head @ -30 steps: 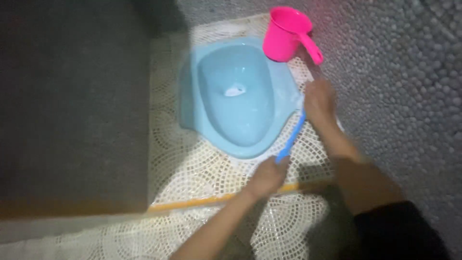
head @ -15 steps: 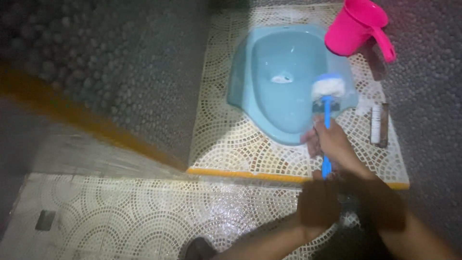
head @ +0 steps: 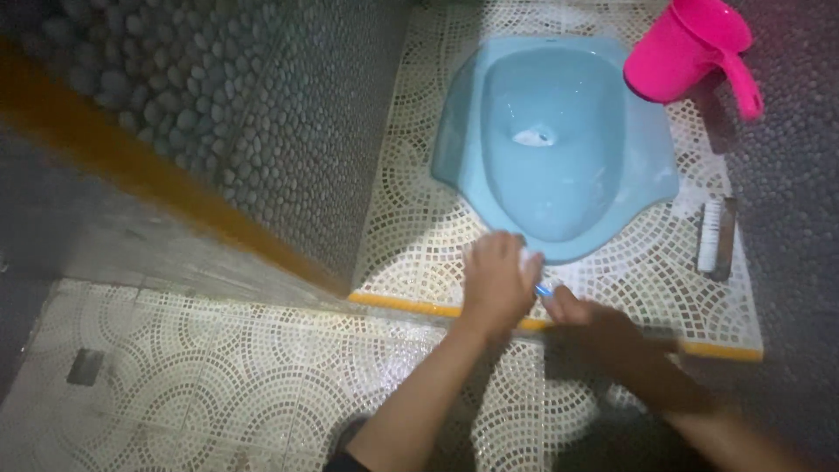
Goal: Cleaning the surfaces and base of a squat toilet using a brush and a scouring pad.
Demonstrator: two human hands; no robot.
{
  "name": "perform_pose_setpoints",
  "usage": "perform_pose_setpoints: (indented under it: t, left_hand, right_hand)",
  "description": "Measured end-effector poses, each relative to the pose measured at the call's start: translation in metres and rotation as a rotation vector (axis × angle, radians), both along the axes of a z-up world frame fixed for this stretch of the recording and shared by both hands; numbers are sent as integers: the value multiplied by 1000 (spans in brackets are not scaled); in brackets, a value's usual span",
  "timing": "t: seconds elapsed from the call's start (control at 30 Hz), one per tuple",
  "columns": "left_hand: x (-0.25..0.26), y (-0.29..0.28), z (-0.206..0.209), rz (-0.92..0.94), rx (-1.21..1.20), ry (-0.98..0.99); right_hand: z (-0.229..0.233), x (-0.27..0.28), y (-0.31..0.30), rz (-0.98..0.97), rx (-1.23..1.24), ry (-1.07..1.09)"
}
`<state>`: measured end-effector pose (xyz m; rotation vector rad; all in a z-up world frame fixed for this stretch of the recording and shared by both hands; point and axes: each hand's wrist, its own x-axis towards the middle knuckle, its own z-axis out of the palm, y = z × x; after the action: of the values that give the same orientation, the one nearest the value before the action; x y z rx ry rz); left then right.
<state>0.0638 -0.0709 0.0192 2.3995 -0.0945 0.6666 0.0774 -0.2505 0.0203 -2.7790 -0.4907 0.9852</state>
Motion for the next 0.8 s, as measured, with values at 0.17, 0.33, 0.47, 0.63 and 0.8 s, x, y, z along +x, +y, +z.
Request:
perform_pose_setpoints:
  t: [0.17, 0.33, 0.47, 0.63, 0.8]
  left_hand:
    - [35, -3, -9, -90, -18, 277]
    - [90, 49, -31, -52, -45, 94]
    - [122, 85, -21, 52, -64, 59]
    - [89, 40, -27, 145, -117, 392]
    - [68, 9, -53, -17, -68, -49]
  right_hand:
    - [-13, 17, 7, 65, 22, -143]
    - [-23, 44, 56, 196, 66, -489]
    - [12, 72, 103, 86, 163, -623]
    - [7, 62, 40, 24, 92, -318]
    - [-14, 54, 5, 52, -30, -96]
